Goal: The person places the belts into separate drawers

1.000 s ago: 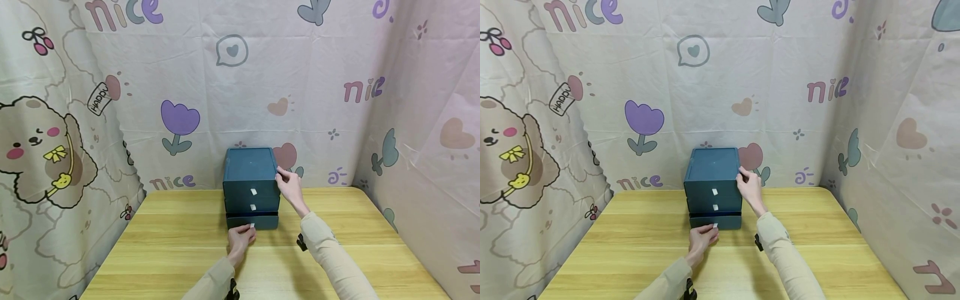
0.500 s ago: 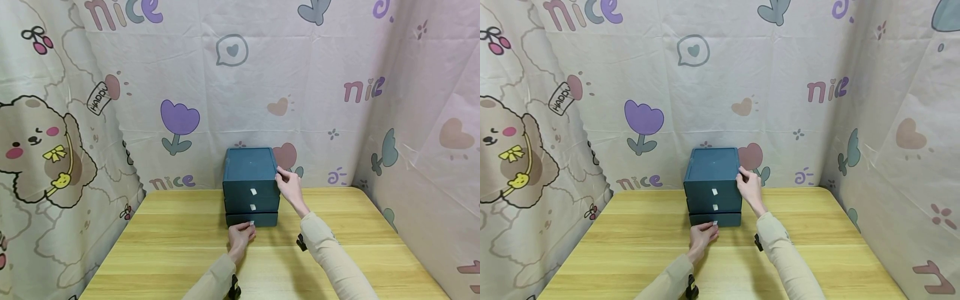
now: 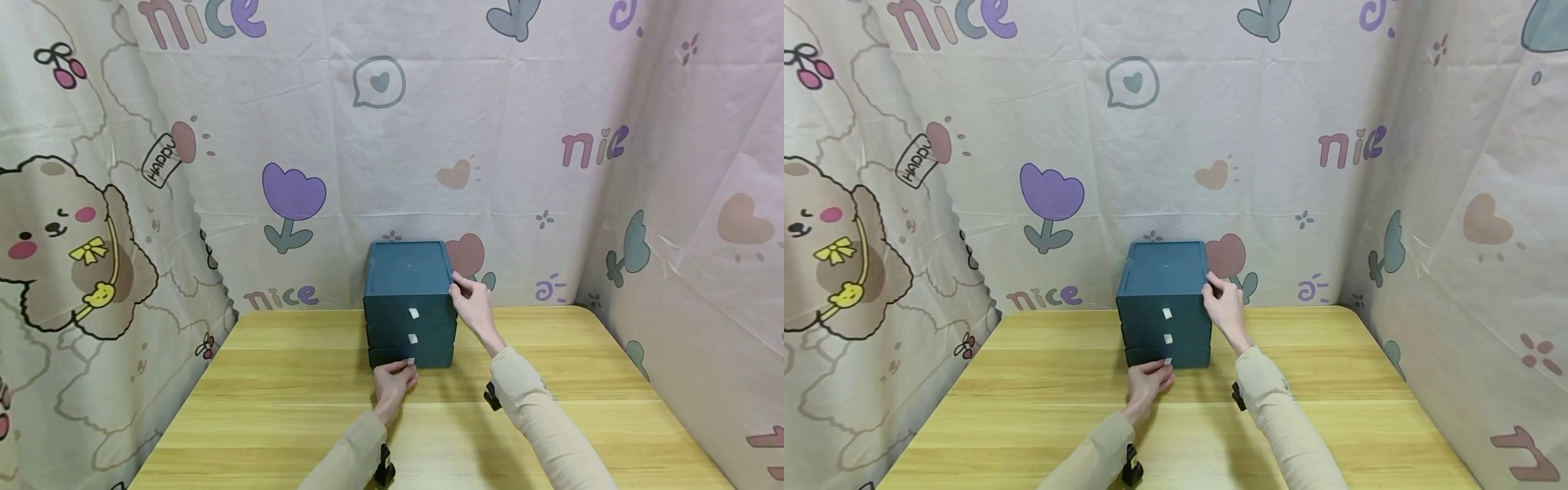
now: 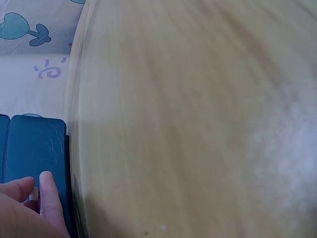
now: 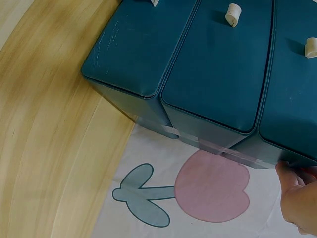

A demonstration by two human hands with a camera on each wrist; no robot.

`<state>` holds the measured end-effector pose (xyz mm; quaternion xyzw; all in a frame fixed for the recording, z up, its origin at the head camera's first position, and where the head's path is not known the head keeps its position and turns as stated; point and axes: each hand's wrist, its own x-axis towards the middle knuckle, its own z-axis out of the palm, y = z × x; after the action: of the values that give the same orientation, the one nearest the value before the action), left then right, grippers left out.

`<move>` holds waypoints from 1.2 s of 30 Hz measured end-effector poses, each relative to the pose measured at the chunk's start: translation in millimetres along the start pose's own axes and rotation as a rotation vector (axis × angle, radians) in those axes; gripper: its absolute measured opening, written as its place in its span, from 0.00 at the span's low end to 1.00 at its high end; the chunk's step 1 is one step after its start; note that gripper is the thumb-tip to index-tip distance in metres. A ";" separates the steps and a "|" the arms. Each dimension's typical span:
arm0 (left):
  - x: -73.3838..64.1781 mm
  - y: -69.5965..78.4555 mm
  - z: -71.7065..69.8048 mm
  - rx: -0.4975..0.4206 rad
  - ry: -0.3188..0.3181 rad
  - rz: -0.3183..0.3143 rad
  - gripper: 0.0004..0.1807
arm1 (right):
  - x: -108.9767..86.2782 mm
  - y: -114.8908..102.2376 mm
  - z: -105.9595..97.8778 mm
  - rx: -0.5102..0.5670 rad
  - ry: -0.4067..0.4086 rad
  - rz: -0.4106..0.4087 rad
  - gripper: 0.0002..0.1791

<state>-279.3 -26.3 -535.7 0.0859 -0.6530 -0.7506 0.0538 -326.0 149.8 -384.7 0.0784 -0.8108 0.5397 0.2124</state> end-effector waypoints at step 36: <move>-3.4 8.0 -5.7 -0.003 -0.023 0.034 0.18 | -0.7 0.9 1.8 0.025 -0.018 0.005 0.22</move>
<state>-275.1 -32.2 -528.3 0.0661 -0.6537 -0.7515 0.0595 -326.1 148.4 -386.3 0.0839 -0.8061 0.5496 0.2029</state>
